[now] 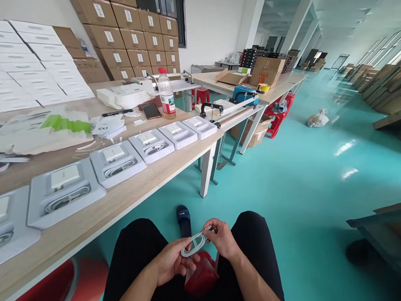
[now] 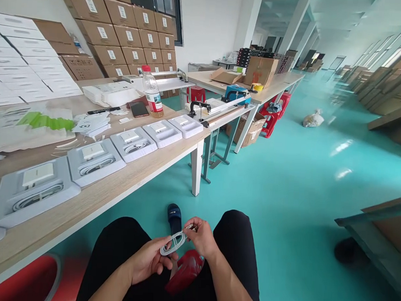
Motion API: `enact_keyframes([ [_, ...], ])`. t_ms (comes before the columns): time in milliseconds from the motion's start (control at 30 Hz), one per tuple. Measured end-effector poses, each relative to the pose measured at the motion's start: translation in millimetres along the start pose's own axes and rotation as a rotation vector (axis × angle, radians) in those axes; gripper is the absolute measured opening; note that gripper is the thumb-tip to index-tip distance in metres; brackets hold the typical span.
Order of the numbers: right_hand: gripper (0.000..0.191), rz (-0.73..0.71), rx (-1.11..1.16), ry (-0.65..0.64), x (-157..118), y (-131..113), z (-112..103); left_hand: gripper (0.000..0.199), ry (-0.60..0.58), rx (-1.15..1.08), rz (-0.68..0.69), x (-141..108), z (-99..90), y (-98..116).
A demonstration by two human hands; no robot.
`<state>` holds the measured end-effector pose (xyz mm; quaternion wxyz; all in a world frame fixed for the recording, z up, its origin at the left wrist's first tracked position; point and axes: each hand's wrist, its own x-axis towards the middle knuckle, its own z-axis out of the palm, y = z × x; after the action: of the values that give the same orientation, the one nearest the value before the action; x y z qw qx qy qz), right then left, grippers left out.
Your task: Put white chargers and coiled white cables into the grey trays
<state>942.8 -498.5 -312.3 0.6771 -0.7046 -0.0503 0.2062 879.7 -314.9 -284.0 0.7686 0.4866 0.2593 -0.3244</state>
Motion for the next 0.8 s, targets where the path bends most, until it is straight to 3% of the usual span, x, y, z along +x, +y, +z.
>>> enact_keyframes([
  [167, 0.005, -0.117, -0.394, 0.082, -2, -5, -4, 0.037, -0.003, -0.106, 0.014, 3, -4.5, -2],
  [367, 0.015, -0.262, -0.723, 0.058, -9, -15, -4, 0.037, -0.008, -0.094, 0.078, 3, -5.0, 0],
  [467, 0.016, -0.235, -0.852, 0.060, -14, -15, 3, 0.040, 0.048, -0.050, 0.106, 9, -7.1, -3],
  [600, 0.012, -0.076, -0.713, 0.079, -20, -8, 12, 0.045, 0.134, 0.011, 0.126, 18, -10.2, -11],
  [800, 0.021, -0.011, -0.391, 0.101, -16, 3, 20, 0.049, 0.130, 0.011, 0.108, 23, -11.4, -17],
])
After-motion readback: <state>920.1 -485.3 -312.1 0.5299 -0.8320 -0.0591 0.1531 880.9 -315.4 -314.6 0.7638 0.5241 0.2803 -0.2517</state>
